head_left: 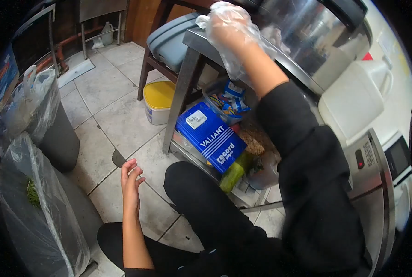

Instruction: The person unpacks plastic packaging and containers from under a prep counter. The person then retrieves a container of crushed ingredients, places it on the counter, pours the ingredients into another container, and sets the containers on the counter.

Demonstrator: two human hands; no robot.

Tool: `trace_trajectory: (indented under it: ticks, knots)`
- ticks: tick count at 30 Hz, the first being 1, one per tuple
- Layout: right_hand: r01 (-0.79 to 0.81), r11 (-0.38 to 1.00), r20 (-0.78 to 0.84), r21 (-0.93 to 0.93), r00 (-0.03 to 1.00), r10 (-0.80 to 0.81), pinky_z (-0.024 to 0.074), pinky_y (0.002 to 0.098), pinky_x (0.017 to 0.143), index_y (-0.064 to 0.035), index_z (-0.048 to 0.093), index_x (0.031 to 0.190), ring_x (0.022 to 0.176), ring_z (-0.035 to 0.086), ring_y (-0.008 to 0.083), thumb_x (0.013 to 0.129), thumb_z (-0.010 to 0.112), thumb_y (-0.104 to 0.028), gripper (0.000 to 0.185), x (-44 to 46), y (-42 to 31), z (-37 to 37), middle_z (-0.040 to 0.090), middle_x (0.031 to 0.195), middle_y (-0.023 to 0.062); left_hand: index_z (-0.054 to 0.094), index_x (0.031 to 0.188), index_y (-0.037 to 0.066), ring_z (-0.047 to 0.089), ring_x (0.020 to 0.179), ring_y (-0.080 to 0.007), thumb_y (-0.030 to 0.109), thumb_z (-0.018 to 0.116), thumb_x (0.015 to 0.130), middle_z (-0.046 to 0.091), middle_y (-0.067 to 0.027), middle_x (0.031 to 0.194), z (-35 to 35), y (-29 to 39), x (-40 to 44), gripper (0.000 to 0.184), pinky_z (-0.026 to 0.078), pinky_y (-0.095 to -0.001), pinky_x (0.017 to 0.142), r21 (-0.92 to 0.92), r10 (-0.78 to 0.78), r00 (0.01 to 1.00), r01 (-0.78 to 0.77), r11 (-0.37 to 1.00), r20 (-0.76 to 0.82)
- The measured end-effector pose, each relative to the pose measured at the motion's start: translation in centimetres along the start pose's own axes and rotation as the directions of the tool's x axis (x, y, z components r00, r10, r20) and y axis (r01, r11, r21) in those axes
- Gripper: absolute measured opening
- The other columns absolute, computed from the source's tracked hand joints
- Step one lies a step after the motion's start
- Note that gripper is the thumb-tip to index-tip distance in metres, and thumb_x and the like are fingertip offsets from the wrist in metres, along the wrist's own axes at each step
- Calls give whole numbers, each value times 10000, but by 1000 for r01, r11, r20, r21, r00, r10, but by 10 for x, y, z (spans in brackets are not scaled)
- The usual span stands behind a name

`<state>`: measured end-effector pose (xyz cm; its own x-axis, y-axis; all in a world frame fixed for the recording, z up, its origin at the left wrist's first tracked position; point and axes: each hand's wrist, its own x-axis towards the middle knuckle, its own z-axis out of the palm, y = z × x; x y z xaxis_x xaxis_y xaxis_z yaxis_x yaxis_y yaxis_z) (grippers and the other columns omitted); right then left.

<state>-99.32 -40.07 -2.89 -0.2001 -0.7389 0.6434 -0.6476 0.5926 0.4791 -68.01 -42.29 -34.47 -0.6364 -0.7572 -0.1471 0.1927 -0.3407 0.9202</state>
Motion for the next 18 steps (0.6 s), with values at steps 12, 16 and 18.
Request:
trace_trajectory:
  ticks: [12,16,18]
  knots:
    - [390,904,179,-177,915,-360,454,388,842,-58,497,1132,993,571,316,904,371,-149,276,8,92,42,584,1045,171,506,1096,42,511,904,-169,85,657,749,513,-86,1033,-11,-63,46,380,439,-278,750,333,255,964,-217,918,-75]
    - [-54,997,252,60,967,37,476,401,806,-110,653,883,941,601,326,768,502,-291,262,-10,51,-6,634,975,165,508,1095,29,530,989,-238,104,656,760,523,-124,1060,34,-4,78,374,432,-340,839,576,543,840,-452,681,17]
    - [-125,983,293,133,953,81,486,401,758,-48,639,855,885,612,335,753,538,-239,239,-22,35,-47,639,895,186,531,1057,13,525,975,-240,121,637,787,523,-115,995,87,68,100,310,426,-332,841,497,728,676,-673,548,113]
